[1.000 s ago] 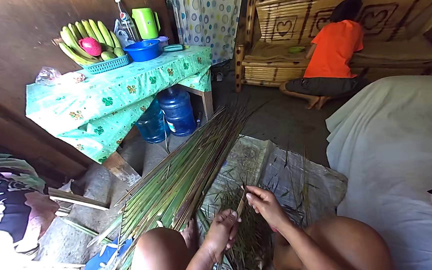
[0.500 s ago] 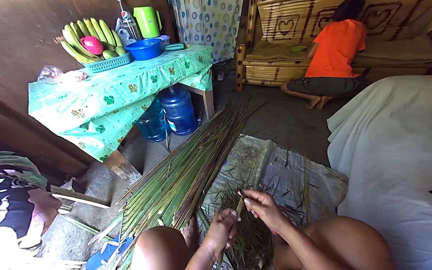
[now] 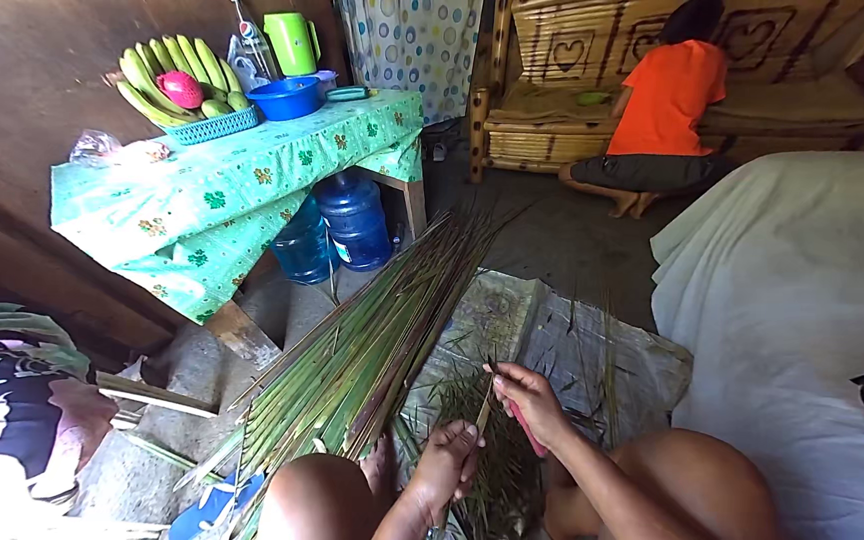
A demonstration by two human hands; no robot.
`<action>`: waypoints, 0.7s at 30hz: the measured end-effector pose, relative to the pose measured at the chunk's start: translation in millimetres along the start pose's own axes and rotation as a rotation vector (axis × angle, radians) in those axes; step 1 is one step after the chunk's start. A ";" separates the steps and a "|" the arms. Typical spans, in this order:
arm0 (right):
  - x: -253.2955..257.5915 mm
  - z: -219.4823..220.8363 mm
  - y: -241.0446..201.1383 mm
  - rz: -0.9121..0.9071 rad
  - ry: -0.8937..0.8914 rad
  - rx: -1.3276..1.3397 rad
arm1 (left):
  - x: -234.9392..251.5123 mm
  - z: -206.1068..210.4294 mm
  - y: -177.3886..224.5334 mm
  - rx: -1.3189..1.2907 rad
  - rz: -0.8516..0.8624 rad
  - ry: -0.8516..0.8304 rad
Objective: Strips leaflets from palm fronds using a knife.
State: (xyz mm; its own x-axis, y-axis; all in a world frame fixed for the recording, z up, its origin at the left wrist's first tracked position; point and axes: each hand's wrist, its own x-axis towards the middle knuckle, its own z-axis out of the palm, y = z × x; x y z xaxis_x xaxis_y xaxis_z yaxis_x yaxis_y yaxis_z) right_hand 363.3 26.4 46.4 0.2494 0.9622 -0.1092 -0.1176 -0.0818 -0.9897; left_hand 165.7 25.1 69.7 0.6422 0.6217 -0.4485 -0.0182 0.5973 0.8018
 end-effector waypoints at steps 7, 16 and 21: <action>23.0 -16.3 -8.0 0.052 0.159 0.114 | -3.3 -0.7 -0.8 0.035 -0.011 -0.028; -17.1 -19.7 -25.1 0.225 -0.342 0.003 | 1.4 -5.5 0.7 0.049 0.057 0.037; -32.1 -1.6 -20.3 0.289 -0.449 0.056 | 5.7 -4.8 0.9 0.063 0.104 0.080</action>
State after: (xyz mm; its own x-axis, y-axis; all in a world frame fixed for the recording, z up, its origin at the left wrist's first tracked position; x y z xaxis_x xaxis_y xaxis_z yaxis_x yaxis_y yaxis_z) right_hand 359.2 -3.3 69.9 -0.2354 0.9197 -0.3142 -0.1749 -0.3580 -0.9172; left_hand 165.7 31.7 66.0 0.5764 0.7183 -0.3897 -0.0318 0.4962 0.8676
